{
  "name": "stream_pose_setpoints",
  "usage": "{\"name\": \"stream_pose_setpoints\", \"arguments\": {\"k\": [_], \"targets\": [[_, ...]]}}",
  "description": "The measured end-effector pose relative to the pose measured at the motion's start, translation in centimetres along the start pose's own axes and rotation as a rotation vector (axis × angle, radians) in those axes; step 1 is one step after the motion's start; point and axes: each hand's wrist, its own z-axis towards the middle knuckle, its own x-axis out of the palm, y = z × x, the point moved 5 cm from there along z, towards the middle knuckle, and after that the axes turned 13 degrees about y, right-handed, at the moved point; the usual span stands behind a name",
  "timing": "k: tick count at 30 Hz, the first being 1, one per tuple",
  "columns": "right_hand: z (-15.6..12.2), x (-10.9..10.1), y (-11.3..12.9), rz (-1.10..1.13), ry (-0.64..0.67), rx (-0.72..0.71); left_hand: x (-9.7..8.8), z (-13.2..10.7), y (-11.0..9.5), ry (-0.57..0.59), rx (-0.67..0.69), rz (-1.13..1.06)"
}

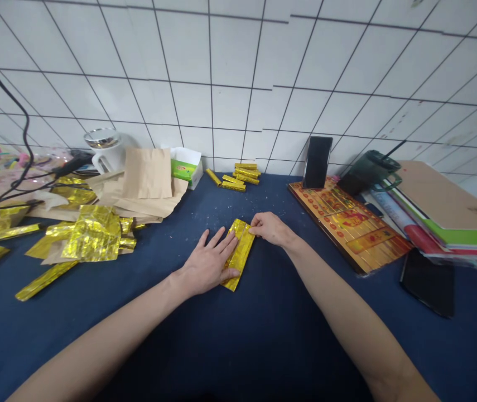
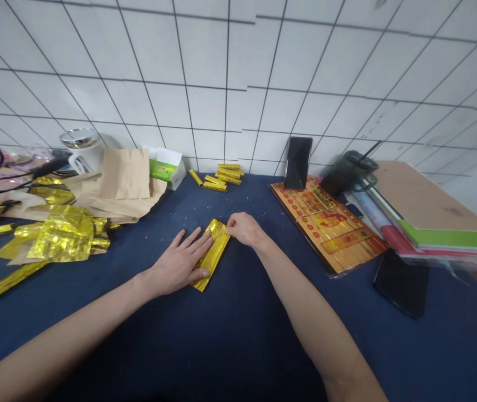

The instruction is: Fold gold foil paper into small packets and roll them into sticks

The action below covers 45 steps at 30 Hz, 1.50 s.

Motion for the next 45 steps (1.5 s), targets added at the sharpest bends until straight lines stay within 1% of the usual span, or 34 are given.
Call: {"name": "stream_pose_setpoints", "arguments": {"k": [15,28,31,34,36,37,38,39,40,42,45], "targets": [[0.1,0.0,0.6,-0.156,-0.023,0.016,0.1,0.0,0.1,-0.002,0.073,-0.016],[0.2,0.2,0.4,-0.228,-0.035,0.017,0.3,-0.2,-0.3,0.005,0.091,-0.014],[-0.3,-0.1,0.8,-0.250,-0.066,0.019,0.3,-0.2,-0.3,0.007,0.111,-0.020],[-1.5,-0.4,2.2,-0.266,-0.149,0.004,0.4,-0.1,-0.3,0.007,0.129,-0.027],[-2.5,0.0,3.7,-0.264,-0.187,-0.066,0.4,-0.1,-0.3,0.003,0.130,-0.026],[-3.0,0.5,4.6,-0.258,-0.183,-0.137,0.4,-0.1,-0.3,0.001,0.133,-0.025],[-3.6,1.3,5.6,-0.241,-0.159,-0.277,0.4,-0.2,-0.3,-0.002,0.137,-0.025],[-4.1,2.2,6.4,-0.230,-0.107,-0.390,0.4,-0.2,-0.2,-0.003,0.143,-0.024],[-4.5,3.2,6.9,-0.231,-0.025,-0.470,0.5,-0.2,-0.2,-0.002,0.152,-0.022],[-5.1,5.0,7.0,-0.261,0.102,-0.534,0.8,-0.2,-0.2,0.005,0.173,-0.016],[-5.5,6.2,6.3,-0.315,0.195,-0.544,1.1,-0.1,-0.2,0.021,0.185,-0.010]]}}
